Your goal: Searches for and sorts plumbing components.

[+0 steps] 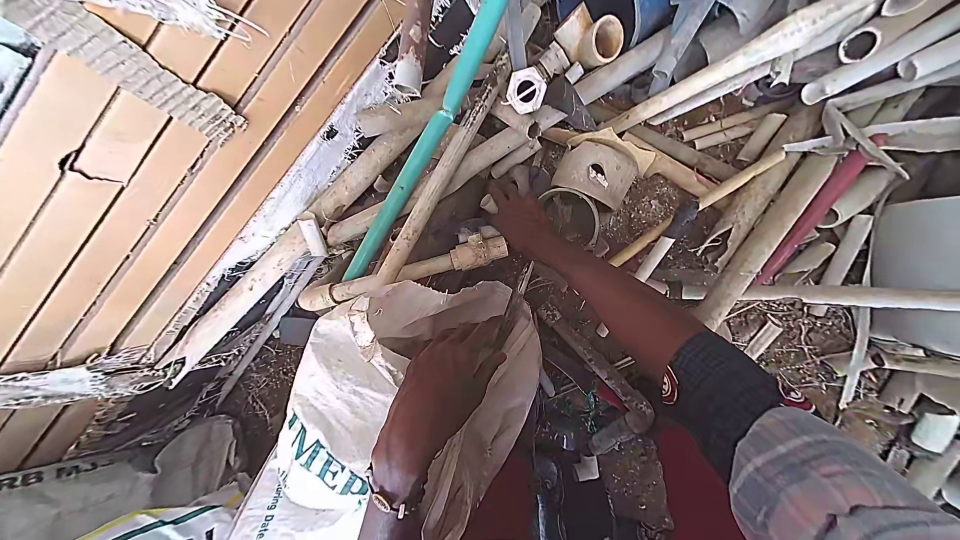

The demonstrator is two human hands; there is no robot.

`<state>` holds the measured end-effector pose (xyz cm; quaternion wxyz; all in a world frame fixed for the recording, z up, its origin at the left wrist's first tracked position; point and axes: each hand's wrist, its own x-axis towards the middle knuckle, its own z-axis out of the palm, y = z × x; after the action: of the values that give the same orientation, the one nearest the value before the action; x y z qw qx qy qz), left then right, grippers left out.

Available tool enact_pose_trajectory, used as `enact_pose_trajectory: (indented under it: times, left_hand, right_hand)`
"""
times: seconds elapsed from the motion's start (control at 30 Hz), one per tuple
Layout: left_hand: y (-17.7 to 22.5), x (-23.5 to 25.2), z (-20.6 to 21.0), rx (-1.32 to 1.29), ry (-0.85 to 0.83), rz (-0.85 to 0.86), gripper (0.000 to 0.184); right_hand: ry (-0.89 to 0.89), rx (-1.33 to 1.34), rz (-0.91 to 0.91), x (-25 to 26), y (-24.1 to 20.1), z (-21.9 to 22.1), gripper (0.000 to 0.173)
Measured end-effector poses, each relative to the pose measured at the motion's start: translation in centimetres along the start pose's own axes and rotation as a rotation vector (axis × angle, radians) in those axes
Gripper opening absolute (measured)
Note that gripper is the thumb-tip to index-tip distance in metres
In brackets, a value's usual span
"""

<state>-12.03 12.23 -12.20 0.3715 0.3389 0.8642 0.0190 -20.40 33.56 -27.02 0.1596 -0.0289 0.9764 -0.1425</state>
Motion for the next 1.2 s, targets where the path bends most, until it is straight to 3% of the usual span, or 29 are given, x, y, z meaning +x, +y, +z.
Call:
enact_pose_trajectory:
  times: [0.13,0.3,0.4,0.5,0.6,0.63,0.67,0.73,0.77,0.8,0.87,0.93,1.0,1.03,1.1,1.2]
  left_hand:
    - [-0.6,-2.7,-0.2,-0.011,0.140,0.074,0.043]
    - [-2.4,-6.8,-1.6,0.005,0.352,0.369,0.065]
    - [-3.6,-8.5,-3.0,-0.274,0.390,0.643,0.060]
    - [-3.7,-10.2,-3.5,-0.598,0.505,0.809,0.054]
    - [-3.4,-10.8,-4.2,-0.724,0.594,0.918,0.050]
    - [-3.4,-10.7,-4.3,-0.719,0.598,0.932,0.051]
    - [-3.5,-10.6,-4.4,-0.709,0.590,0.935,0.052]
    - [-3.6,-10.3,-4.5,-0.692,0.570,0.922,0.053]
    - [-3.7,-10.2,-4.5,-0.692,0.565,0.912,0.053]
    - [-3.7,-10.1,-4.3,-0.690,0.564,0.902,0.053]
    - [-3.9,-9.9,-4.0,-0.668,0.577,0.879,0.053]
    - [-4.1,-9.4,-3.7,-0.650,0.596,0.847,0.052]
    - [-3.7,-8.9,-3.4,-0.655,0.624,0.804,0.050]
    - [-3.2,-8.5,-3.3,-0.648,0.645,0.783,0.050]
    - [-2.3,-7.5,-3.4,-0.627,0.663,0.748,0.049]
    - [-1.7,-6.4,-3.3,-0.593,0.656,0.721,0.048]
  right_hand:
    - [0.036,0.098,0.040,-2.6,-0.1,-1.1,0.039]
    - [0.338,0.242,0.046,-12.4,1.7,-4.1,0.053]
    - [0.531,0.268,0.254,-16.7,3.6,-5.7,0.036]
    - [0.656,0.311,0.437,-20.4,3.4,-7.9,0.033]
    - [0.749,0.481,0.216,-20.8,-2.6,-7.2,0.027]
    - [0.693,0.613,0.063,-20.8,-5.8,-6.1,0.028]
    - [0.524,0.778,-0.128,-21.1,-9.0,-5.1,0.036]
    - [-0.015,1.004,-0.514,-21.0,-13.2,-4.2,0.058]
    - [-0.209,1.030,-0.618,-20.5,-14.1,-4.3,0.066]
    - [-0.228,1.049,-0.652,-20.2,-14.3,-4.2,0.064]
    - [0.033,1.056,-0.535,-19.4,-12.5,-3.9,0.045]
    - [0.299,0.942,-0.272,-17.3,-8.7,-4.1,0.026]
    - [0.344,0.733,0.040,-14.1,-4.0,-4.3,0.018]
    - [0.301,0.630,0.175,-12.5,-1.9,-4.2,0.024]
    - [0.132,0.451,0.374,-9.4,0.9,-3.6,0.052]
    - [-0.070,0.278,0.529,-4.4,2.1,-2.3,0.077]
